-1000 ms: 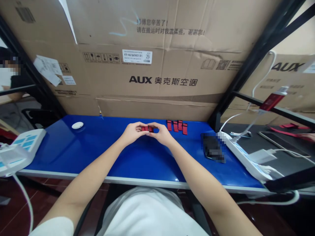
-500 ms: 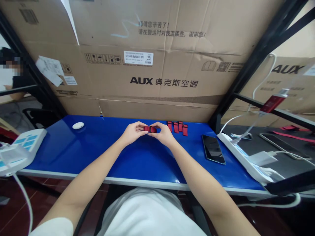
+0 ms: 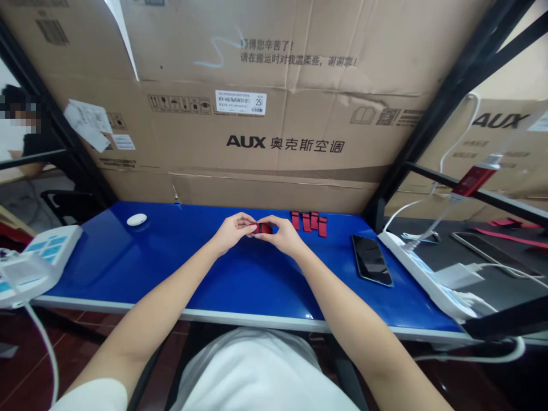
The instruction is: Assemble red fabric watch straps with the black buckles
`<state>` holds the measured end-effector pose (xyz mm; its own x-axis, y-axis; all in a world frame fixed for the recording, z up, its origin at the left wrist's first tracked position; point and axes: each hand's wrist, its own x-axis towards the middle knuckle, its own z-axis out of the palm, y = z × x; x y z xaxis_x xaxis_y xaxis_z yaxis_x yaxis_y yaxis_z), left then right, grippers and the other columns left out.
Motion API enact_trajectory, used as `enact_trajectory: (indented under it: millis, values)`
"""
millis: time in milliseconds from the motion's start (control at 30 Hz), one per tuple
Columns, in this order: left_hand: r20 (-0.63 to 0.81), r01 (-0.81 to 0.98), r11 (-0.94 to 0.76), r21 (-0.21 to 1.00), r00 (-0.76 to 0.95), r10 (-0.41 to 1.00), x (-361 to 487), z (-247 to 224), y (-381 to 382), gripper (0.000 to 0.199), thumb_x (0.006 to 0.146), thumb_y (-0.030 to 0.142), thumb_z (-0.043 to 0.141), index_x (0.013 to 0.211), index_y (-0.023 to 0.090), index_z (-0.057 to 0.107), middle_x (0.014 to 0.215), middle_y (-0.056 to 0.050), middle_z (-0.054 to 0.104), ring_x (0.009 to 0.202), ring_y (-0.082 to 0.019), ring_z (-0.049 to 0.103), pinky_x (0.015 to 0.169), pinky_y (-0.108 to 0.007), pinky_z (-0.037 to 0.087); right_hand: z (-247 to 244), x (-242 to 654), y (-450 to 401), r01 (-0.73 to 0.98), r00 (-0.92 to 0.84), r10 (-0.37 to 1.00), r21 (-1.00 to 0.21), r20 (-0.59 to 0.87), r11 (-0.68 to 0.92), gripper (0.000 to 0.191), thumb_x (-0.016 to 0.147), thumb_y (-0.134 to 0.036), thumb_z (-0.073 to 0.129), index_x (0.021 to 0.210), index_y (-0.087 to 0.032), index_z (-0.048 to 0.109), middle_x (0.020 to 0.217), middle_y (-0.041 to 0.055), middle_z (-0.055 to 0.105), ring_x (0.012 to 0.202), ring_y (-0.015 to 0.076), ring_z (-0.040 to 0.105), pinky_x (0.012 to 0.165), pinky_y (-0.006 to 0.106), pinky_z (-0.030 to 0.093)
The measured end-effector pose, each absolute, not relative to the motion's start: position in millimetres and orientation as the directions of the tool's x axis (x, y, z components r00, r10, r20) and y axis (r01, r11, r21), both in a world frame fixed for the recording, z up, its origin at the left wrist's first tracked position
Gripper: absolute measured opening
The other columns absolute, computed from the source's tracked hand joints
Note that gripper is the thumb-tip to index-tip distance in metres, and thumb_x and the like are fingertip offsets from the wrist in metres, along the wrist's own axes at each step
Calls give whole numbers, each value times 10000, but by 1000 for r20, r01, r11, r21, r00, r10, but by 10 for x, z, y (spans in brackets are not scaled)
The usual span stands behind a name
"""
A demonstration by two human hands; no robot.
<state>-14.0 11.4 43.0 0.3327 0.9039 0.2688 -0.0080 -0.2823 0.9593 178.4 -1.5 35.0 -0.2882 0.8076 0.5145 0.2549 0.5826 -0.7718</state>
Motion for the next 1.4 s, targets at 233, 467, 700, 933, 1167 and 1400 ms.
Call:
enact_trajectory:
  millis: [233,467,700,933,1167,1400]
  values:
    - [183,235,-247,940,263,947,-331,483,214,178,678,248,739,816,141,707,659,-31,693,593,-148,643,637,-287,532,299,1936,148,509,-330,825,-649,459,565,352,649,-219,788,997,-230,732,949,41,669,882,211,622,881,368,465]
    - [51,505,-467,726,638,768,-454,427,171,323,694,371,753,975,212,771,722,-27,700,629,-162,620,635,-259,496,-37,1919,325,607,-258,881,-643,395,466,462,721,-196,742,1175,-243,669,1174,67,661,1106,227,589,1006,393,426]
    - [338,622,-672,401,581,740,-378,180,267,274,806,407,674,1002,241,768,1079,-95,655,1044,-282,533,986,-425,389,-116,1862,295,751,-243,913,-533,327,390,416,854,-347,617,1247,-213,633,1356,117,577,1285,283,499,1095,446,352]
    - [338,678,-685,266,600,725,-371,94,322,328,886,397,555,1087,215,740,1193,-114,664,1110,-298,539,1003,-425,381,-131,1801,220,831,-343,921,-398,184,389,814,847,-724,410,1467,-197,405,1579,115,262,1475,322,175,1189,484,104]
    - [244,752,-569,332,515,822,-471,89,320,581,852,520,554,1308,163,594,1366,-167,557,1263,-347,491,1060,-446,345,-92,1767,180,852,-352,924,-357,151,383,980,782,-834,333,1513,-182,308,1601,109,184,1488,321,109,1194,462,53]
    - [92,840,-474,264,467,879,-509,15,345,785,890,669,361,1490,165,352,1583,-134,227,1474,-311,167,1179,-474,106,-58,1753,163,874,-351,929,-316,113,369,980,803,-832,254,1530,-173,257,1612,93,137,1493,301,84,1196,446,35]
